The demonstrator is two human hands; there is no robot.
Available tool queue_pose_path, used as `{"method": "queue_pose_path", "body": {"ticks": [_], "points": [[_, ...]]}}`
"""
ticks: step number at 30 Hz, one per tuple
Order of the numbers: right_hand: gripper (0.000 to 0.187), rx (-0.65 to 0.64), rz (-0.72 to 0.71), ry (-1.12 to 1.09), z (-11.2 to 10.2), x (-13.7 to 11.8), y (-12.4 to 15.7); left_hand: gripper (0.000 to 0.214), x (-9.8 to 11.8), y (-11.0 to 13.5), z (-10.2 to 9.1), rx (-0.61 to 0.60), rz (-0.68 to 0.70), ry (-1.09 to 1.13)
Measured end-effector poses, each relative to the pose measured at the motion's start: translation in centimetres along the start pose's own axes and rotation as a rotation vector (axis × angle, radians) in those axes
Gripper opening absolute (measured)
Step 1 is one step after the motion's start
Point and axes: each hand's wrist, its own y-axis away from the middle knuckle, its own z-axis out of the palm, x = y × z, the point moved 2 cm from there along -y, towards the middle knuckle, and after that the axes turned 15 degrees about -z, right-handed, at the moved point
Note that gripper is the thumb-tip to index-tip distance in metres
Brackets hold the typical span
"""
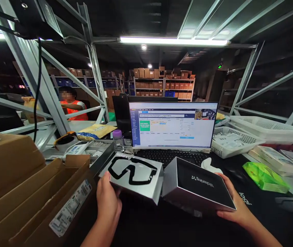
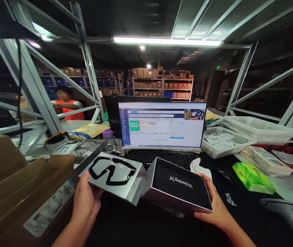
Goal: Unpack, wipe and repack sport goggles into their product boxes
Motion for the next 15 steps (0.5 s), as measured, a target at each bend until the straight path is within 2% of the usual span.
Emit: {"method": "queue_pose_path", "body": {"ticks": [3, 5, 10, 15], "points": [[0.110, 0.051, 0.018, 0.076, 0.6, -1.0, -0.2, 0.028, -1.7, -1.1, 0.0, 0.026, -0.158, -0.006], [0.107, 0.044, 0.040, 0.127, 0.7, -1.7, -0.5, 0.026, -2.4, -1.2, -0.1, 0.036, -0.199, -0.017], [0.104, -0.100, 0.085, 0.102, -0.4, -3.7, -1.1, 0.023, -3.0, -0.2, -0.1, 0.050, -0.136, -0.042], [0.103, -0.180, 0.133, 0.046, -0.4, -5.1, -1.2, 0.024, -3.9, 0.6, -0.2, 0.030, -0.063, -0.089]]}}
